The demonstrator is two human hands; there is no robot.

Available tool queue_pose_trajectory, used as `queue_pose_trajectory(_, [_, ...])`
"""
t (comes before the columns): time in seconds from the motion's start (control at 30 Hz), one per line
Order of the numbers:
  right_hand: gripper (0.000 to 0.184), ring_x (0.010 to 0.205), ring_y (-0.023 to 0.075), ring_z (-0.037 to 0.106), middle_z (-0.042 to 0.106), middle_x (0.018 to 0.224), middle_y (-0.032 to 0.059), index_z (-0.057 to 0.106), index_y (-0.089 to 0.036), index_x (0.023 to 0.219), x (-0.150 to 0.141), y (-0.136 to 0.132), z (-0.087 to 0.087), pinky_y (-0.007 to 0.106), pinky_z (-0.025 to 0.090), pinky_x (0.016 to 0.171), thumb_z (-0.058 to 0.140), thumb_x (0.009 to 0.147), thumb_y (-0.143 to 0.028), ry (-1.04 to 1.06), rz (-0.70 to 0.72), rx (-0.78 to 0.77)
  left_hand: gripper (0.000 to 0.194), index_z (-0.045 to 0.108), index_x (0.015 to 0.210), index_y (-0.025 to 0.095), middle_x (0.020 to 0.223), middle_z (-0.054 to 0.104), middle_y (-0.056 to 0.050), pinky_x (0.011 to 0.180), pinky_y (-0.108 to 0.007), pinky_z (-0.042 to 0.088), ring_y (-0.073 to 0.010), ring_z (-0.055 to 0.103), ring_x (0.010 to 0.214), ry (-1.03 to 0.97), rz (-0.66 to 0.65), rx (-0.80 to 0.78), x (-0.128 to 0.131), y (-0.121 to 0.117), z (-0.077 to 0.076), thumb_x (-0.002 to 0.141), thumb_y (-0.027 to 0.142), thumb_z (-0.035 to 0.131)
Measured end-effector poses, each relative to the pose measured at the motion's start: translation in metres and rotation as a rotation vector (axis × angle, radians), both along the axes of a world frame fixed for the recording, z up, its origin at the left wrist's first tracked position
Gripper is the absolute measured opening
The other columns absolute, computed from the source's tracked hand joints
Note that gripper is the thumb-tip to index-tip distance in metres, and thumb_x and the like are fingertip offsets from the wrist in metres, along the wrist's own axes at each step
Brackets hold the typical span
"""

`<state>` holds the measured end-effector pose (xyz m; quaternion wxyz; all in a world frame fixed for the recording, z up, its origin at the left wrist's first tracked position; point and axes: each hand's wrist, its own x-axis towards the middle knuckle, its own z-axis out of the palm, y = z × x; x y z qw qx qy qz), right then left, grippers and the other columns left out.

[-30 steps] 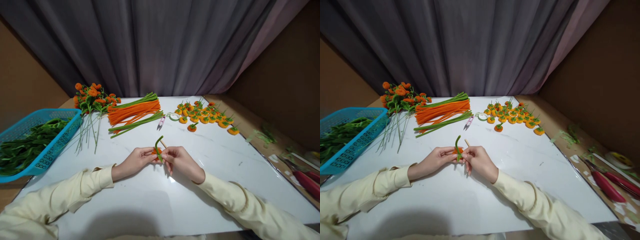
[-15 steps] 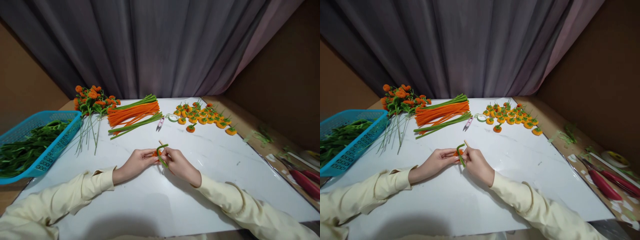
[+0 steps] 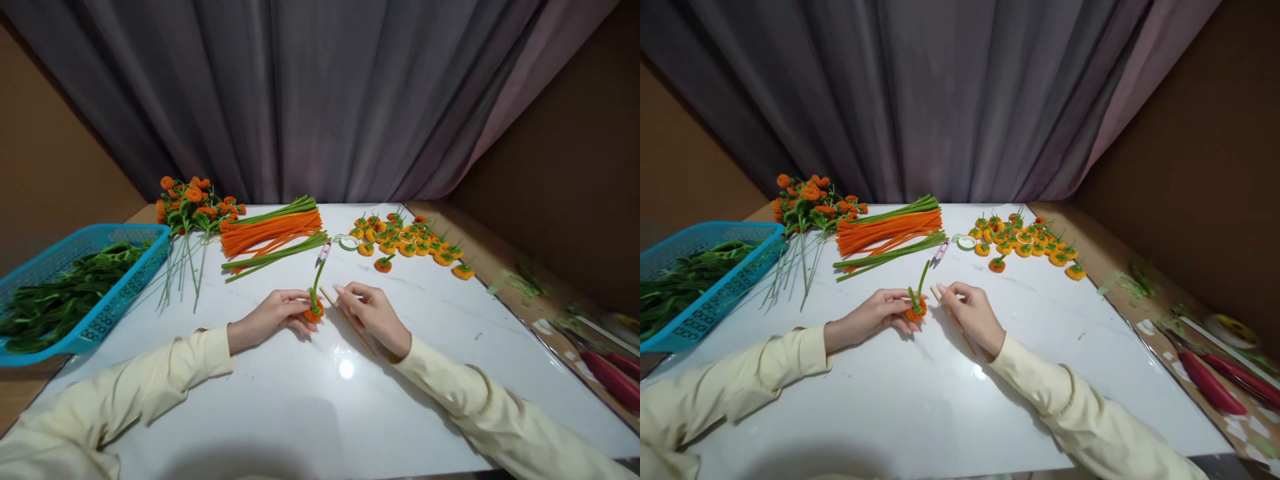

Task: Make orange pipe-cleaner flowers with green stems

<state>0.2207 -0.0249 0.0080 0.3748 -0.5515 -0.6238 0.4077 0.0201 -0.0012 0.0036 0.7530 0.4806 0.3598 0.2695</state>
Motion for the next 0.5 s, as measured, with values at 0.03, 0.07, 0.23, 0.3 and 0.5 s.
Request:
queue_pose_trajectory(0.03, [0.051,0.039,0.0075,0.035,0.037,0.045,-0.0048,0.049,-0.017,0.061,0.004,0.004,-0.003,0.02,0.029,0.041,0.036,0.088,-0.058,-0.101,-0.009,0.12,0.038,0.062,0.097,0.006,0.081,0.069,-0.013,0.05,-0.022,0.052,-0.016,0.066,0.061,-0.013,-0.034,-0.001,-0.001,0.002,0.0,0.072,0.033,0.07])
queue_pose_trajectory(0.07, [0.055,0.042,0.0079,0.036,0.037,0.046,-0.0038,0.047,-0.017,0.056,0.008,0.008,-0.007,0.021,0.03,0.044,0.03,0.09,-0.057,-0.225,0.006,0.245,0.036,0.062,0.096,0.006,0.081,0.069,-0.013,0.045,-0.019,0.05,-0.0141,0.064,0.058,-0.026,-0.064,0.002,-0.003,0.004,0.0,0.073,0.033,0.069])
queue_pose_trajectory(0.23, [0.055,0.047,0.0089,0.039,0.043,0.05,-0.0009,0.041,-0.017,0.051,0.022,0.023,-0.019,0.023,0.031,0.053,0.031,0.092,-0.053,-0.44,0.191,0.433,0.027,0.062,0.095,0.009,0.081,0.067,-0.009,0.039,-0.014,0.044,-0.0058,0.054,0.047,-0.064,-0.087,0.004,-0.004,0.007,0.0,0.075,0.027,0.066])
queue_pose_trajectory(0.3, [0.052,0.047,0.0089,0.04,0.046,0.052,-0.0005,0.044,-0.017,0.054,0.023,0.024,-0.021,0.023,0.029,0.052,0.031,0.093,-0.049,-0.5,0.249,0.481,0.026,0.062,0.092,0.009,0.079,0.066,-0.007,0.04,-0.015,0.044,-0.0047,0.052,0.044,-0.076,-0.068,-0.006,-0.003,0.006,0.0,0.074,0.026,0.067])
queue_pose_trajectory(0.5, [0.044,0.047,0.0087,0.041,0.048,0.058,-0.0002,0.048,-0.018,0.062,0.021,0.018,-0.022,0.022,0.027,0.049,0.031,0.096,-0.039,-0.572,0.254,0.646,0.022,0.061,0.086,0.009,0.074,0.061,-0.004,0.042,-0.015,0.044,-0.0036,0.049,0.045,-0.038,-0.062,0.005,-0.001,0.007,-0.001,0.074,0.026,0.065])
